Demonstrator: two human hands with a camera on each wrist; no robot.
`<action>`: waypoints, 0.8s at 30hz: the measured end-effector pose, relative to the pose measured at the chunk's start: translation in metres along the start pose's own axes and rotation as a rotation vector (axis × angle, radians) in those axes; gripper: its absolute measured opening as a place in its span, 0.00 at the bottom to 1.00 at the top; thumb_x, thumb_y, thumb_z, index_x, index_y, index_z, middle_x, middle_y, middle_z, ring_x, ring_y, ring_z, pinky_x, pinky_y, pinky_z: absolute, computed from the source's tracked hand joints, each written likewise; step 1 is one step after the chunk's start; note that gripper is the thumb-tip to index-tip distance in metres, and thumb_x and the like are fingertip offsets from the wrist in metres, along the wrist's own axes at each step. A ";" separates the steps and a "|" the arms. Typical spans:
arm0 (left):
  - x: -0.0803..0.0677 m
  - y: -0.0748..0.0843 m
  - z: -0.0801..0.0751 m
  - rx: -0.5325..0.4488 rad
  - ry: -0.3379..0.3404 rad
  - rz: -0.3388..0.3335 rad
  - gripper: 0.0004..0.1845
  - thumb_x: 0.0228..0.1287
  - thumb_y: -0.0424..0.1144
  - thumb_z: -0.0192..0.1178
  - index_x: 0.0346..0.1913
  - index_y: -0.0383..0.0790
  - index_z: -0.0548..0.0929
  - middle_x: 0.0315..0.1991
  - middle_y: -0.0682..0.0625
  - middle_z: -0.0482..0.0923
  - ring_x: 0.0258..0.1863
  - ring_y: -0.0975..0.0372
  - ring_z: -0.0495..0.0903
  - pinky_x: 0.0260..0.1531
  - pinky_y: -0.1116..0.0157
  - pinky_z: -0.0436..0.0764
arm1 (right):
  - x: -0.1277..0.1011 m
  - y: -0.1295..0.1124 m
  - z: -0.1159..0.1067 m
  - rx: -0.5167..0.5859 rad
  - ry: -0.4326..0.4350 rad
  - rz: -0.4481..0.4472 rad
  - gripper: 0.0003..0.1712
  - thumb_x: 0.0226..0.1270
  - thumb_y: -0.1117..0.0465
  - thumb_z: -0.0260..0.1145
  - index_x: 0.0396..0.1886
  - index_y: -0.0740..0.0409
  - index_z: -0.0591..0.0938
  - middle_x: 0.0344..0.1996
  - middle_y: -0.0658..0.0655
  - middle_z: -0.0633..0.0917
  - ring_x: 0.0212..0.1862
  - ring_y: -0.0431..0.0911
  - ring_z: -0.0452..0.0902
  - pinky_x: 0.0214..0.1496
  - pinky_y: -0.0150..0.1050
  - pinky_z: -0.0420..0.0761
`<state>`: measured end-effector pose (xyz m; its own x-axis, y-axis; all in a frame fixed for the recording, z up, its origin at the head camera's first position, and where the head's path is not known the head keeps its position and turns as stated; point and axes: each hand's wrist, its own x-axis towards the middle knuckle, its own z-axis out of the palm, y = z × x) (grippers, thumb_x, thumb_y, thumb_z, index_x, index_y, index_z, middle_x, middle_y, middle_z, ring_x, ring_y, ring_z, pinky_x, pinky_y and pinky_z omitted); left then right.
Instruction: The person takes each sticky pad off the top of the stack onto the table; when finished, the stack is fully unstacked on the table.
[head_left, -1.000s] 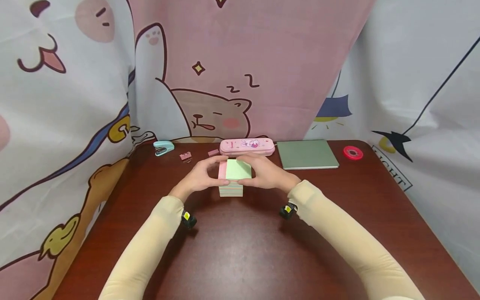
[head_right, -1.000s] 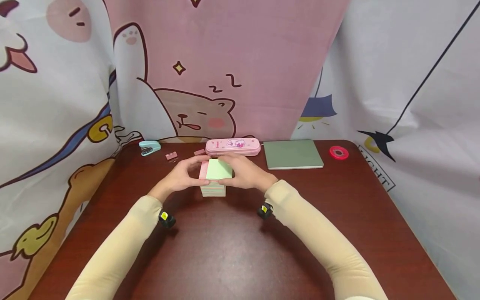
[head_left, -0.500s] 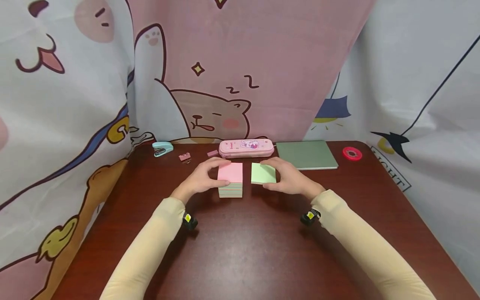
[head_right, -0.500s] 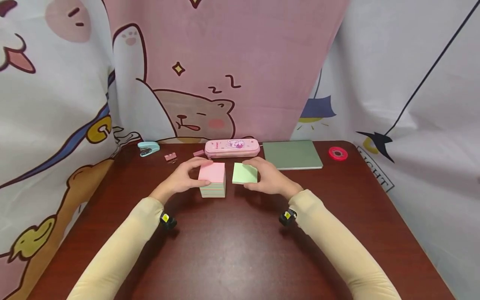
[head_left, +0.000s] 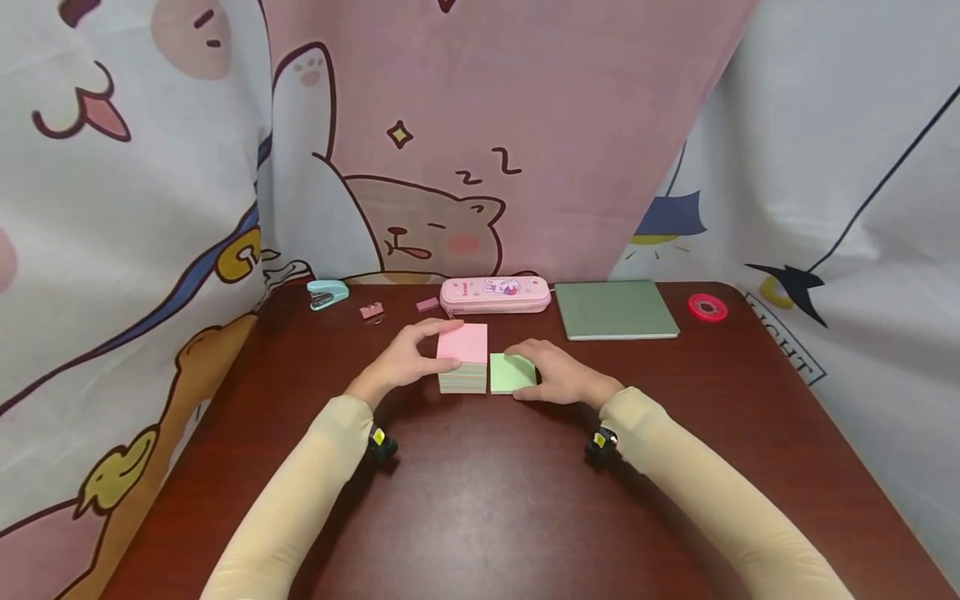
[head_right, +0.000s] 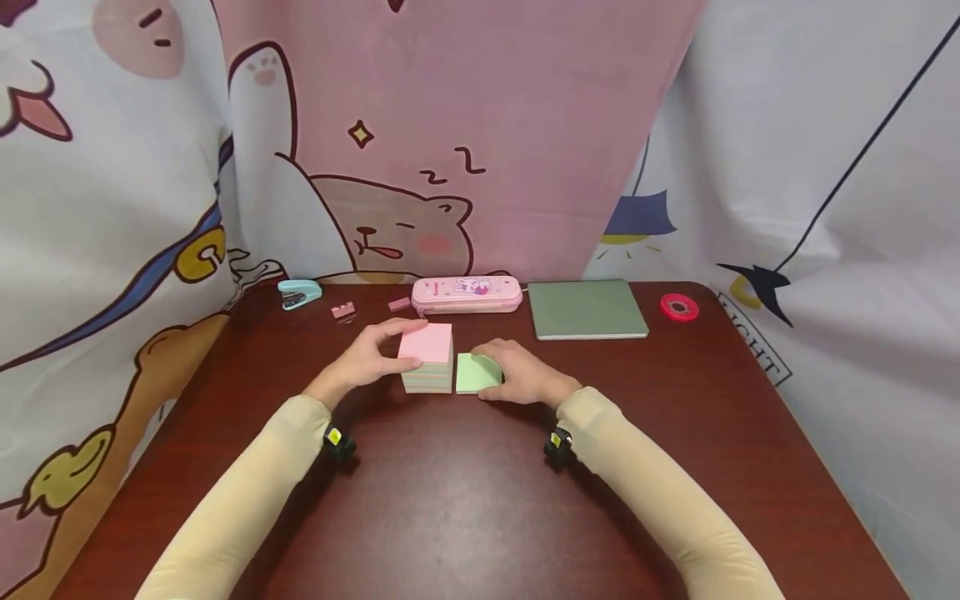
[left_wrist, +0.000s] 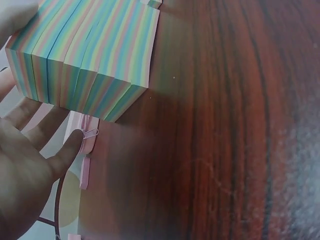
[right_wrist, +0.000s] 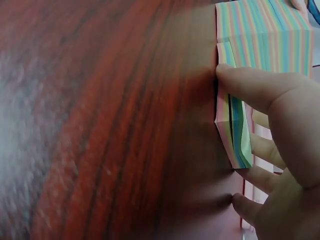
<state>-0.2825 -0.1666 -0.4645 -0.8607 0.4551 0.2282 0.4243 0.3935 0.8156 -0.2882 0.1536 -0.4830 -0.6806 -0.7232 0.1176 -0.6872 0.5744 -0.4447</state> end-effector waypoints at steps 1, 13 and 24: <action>0.000 0.000 0.000 -0.004 0.000 0.000 0.37 0.57 0.40 0.80 0.71 0.45 0.80 0.69 0.47 0.79 0.71 0.51 0.72 0.75 0.41 0.65 | 0.001 0.000 0.001 -0.003 -0.002 -0.003 0.41 0.60 0.51 0.80 0.70 0.63 0.77 0.63 0.60 0.82 0.65 0.56 0.75 0.71 0.57 0.72; -0.001 0.006 0.002 -0.015 0.006 0.007 0.37 0.57 0.34 0.79 0.71 0.37 0.79 0.69 0.39 0.77 0.71 0.45 0.71 0.75 0.39 0.63 | 0.005 0.001 0.005 -0.010 0.009 0.004 0.41 0.58 0.50 0.82 0.69 0.60 0.78 0.61 0.57 0.84 0.62 0.53 0.78 0.69 0.55 0.71; 0.000 -0.003 0.003 -0.024 0.021 0.031 0.37 0.57 0.37 0.80 0.71 0.42 0.80 0.68 0.45 0.79 0.70 0.50 0.73 0.75 0.41 0.64 | 0.004 -0.001 0.004 -0.008 0.006 0.012 0.43 0.57 0.48 0.83 0.69 0.61 0.78 0.61 0.58 0.83 0.63 0.54 0.77 0.69 0.57 0.72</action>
<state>-0.2831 -0.1657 -0.4687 -0.8529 0.4500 0.2648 0.4446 0.3601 0.8202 -0.2892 0.1485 -0.4856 -0.6902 -0.7139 0.1183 -0.6813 0.5860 -0.4387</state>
